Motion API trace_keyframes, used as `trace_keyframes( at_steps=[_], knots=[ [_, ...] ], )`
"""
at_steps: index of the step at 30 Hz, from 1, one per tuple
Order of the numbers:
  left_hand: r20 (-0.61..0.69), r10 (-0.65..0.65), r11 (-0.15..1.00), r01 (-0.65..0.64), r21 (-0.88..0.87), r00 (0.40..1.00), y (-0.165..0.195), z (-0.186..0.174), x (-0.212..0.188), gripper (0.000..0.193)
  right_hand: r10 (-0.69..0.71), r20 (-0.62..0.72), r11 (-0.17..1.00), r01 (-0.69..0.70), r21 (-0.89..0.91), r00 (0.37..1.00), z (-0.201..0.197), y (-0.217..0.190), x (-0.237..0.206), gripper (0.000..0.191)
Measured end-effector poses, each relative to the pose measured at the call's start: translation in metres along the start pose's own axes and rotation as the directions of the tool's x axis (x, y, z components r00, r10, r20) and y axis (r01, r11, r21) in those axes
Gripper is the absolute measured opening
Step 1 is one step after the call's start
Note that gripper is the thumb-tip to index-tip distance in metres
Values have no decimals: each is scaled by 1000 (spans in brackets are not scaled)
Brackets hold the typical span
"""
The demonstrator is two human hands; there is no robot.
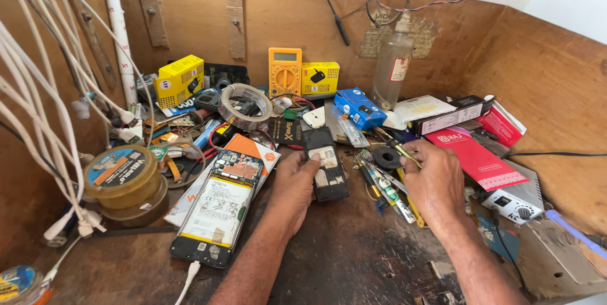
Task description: The person uses a prying tool to open a small black electronic device, separating the back cover from the main body. They continue to pry and lift the cover, exposing internal components, then set the device down on the cluttered workbench.
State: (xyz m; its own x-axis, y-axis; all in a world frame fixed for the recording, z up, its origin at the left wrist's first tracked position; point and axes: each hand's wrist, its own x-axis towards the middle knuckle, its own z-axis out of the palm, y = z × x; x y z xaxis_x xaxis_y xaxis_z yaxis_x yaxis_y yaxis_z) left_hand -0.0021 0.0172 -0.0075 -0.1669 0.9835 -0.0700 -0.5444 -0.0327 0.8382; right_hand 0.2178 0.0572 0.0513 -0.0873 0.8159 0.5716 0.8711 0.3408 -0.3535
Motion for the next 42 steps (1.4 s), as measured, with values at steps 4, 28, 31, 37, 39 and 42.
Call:
trace_keyframes(
  at_steps=[4, 28, 31, 37, 39, 42],
  knots=[
    [42, 14, 999, -12, -42, 999, 0, -1, -2, 26, -189, -93, 974, 174, -145, 978, -1, -1, -1, 19],
    [-11, 48, 996, -48, -73, 999, -1, 1, -2, 27, 228, 421, 942, -90, -323, 878, -6, -40, -17, 33],
    [-36, 73, 994, -76, -84, 997, 1, 2, -2, 26, 272, 439, 935, -129, -329, 856, -1, -39, -8, 35],
    [-138, 162, 986, -166, -17, 977, 5, 2, -1, 27, 273, 402, 949, -176, -262, 874, -4, -32, -8, 30],
    [-151, 170, 983, -178, -41, 974, 5, 2, -1, 27, 274, 339, 960, -238, -146, 900, -7, -34, -12, 29],
    [-159, 145, 985, -157, -64, 977, 5, 2, -1, 27, 279, 300, 958, -284, -27, 912, -10, -41, -15, 25]
  ],
)
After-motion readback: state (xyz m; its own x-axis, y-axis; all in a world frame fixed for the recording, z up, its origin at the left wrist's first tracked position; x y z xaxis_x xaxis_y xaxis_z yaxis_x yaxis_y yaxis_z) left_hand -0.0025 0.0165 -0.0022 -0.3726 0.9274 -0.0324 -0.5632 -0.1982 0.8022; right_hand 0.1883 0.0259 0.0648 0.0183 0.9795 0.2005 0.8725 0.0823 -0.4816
